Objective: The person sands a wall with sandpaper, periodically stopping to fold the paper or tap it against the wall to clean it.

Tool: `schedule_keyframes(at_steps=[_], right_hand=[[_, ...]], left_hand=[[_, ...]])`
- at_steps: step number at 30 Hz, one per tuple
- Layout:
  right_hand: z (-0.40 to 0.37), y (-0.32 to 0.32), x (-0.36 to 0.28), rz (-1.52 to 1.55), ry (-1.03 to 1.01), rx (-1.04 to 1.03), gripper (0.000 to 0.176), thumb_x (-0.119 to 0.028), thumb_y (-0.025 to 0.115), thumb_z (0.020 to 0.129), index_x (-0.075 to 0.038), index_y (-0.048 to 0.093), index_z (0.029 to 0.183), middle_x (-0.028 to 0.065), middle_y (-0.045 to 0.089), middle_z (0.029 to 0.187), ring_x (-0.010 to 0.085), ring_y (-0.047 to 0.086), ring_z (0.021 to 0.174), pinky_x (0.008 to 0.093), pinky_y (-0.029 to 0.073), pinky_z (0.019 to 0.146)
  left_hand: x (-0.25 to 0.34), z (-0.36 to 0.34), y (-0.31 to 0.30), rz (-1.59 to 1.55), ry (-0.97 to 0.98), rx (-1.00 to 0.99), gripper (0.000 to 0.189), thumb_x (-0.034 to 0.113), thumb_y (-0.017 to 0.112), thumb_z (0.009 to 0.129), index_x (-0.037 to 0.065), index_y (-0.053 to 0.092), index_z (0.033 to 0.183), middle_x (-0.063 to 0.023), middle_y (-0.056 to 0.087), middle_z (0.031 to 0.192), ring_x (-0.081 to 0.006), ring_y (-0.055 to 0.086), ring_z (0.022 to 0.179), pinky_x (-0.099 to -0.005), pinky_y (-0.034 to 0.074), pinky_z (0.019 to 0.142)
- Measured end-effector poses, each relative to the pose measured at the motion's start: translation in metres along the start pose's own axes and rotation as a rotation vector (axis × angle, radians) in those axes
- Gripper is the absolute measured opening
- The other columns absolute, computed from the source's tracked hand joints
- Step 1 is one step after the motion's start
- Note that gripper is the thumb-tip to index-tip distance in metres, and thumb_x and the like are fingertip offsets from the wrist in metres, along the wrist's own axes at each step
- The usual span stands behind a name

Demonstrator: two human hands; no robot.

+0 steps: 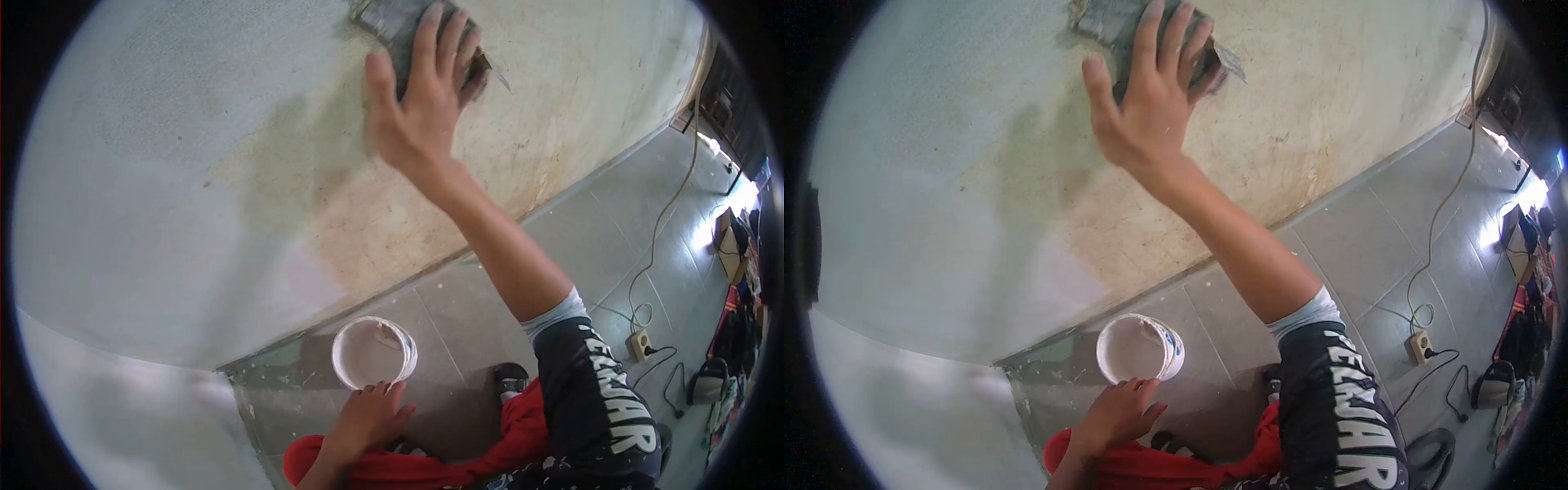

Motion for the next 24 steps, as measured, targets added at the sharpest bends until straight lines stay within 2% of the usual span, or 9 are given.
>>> schedule_keyframes(at_steps=[2,4,7,11,13,14,16,20,24], right_hand=[[-0.047,0.018,0.006,-0.261,-0.125,-0.06,0.087,-0.057,0.047,0.097,-0.003,0.018,0.16,0.0288,0.007,0.165,0.0474,-0.001,0.153,0.07,0.004,0.116],[-0.112,0.03,0.026,-0.216,-0.312,-0.255,0.089,-0.059,0.047,0.096,-0.006,0.017,0.16,0.0243,0.005,0.166,0.0445,0.001,0.154,0.0724,0.002,0.114],[-0.105,0.013,0.039,-0.342,-0.445,-0.365,0.084,-0.059,0.049,0.095,-0.013,0.022,0.16,0.0221,0.01,0.166,0.0418,0.005,0.154,0.0735,0.005,0.114],[-0.002,-0.02,0.038,-0.276,-0.228,0.072,0.081,-0.05,0.063,0.09,-0.007,0.036,0.154,0.0259,0.027,0.16,0.048,0.026,0.146,0.0616,0.032,0.109],[0.019,-0.05,0.033,-0.445,-0.125,-0.255,0.104,-0.072,0.044,0.094,-0.006,-0.003,0.16,0.0193,-0.006,0.168,0.0425,0.002,0.154,0.065,0.009,0.12],[0.015,-0.056,0.045,-0.461,-0.124,-0.257,0.104,-0.072,0.044,0.094,-0.006,-0.003,0.16,0.0193,-0.006,0.168,0.0425,0.002,0.154,0.065,0.009,0.12],[-0.002,-0.061,0.072,-0.335,-0.472,-0.057,0.078,-0.042,0.07,0.088,-0.005,0.04,0.15,0.0251,0.034,0.155,0.0471,0.032,0.141,0.0604,0.036,0.106],[-0.058,-0.082,0.121,-0.311,-0.341,-0.122,0.074,-0.027,0.077,0.084,-0.005,0.043,0.145,0.0225,0.04,0.15,0.0435,0.038,0.137,0.0547,0.04,0.104],[-0.099,-0.11,0.146,-0.205,-0.121,-0.138,0.053,-0.011,0.077,0.084,-0.001,0.054,0.13,0.0216,0.059,0.124,0.0338,0.062,0.107,0.0396,0.052,0.088]], left_hand=[[-0.006,-0.003,0.005,-0.013,-0.001,0.004,0.049,0.04,0.053,0.099,0.003,0.053,0.131,-0.023,0.061,0.126,-0.0419,0.061,0.114,-0.0497,0.048,0.098],[-0.011,-0.003,0.009,0.013,-0.017,0.033,0.048,0.039,0.055,0.099,0.003,0.054,0.13,-0.0234,0.063,0.123,-0.0422,0.062,0.111,-0.0503,0.048,0.096],[-0.006,-0.013,0.001,0.035,-0.013,0.084,0.047,0.037,0.057,0.098,0.002,0.054,0.129,-0.0231,0.064,0.12,-0.0421,0.063,0.109,-0.0501,0.05,0.094],[-0.005,-0.025,-0.001,0.007,0.042,0.099,0.047,0.035,0.059,0.097,0.001,0.055,0.13,-0.0227,0.064,0.121,-0.0413,0.063,0.109,-0.0494,0.05,0.092],[-0.009,-0.024,0.0,-0.037,0.073,0.146,0.048,0.034,0.06,0.096,0.001,0.055,0.131,-0.0219,0.064,0.122,-0.0404,0.063,0.108,-0.049,0.051,0.092],[-0.009,-0.023,0.0,-0.041,0.087,0.139,0.048,0.034,0.06,0.096,0.001,0.055,0.131,-0.0219,0.064,0.122,-0.0404,0.063,0.108,-0.049,0.051,0.092],[-0.012,-0.023,0.001,0.014,0.008,0.066,0.048,0.033,0.06,0.096,0.001,0.055,0.131,-0.0212,0.063,0.122,-0.0395,0.063,0.108,-0.0486,0.05,0.092],[-0.009,-0.022,-0.001,0.018,-0.014,0.105,0.048,0.033,0.06,0.096,0.001,0.055,0.131,-0.0207,0.064,0.122,-0.0389,0.063,0.108,-0.0483,0.05,0.093],[-0.011,-0.017,0.0,-0.002,-0.014,0.057,0.048,0.035,0.06,0.096,0.002,0.055,0.131,-0.0209,0.064,0.122,-0.0387,0.063,0.109,-0.0487,0.049,0.095]])
Point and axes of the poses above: each hand's wrist, its own z-axis towards the middle knuckle, its own y-axis out of the palm, x = y × z, the point moved 2 cm from there along z, towards the middle knuckle
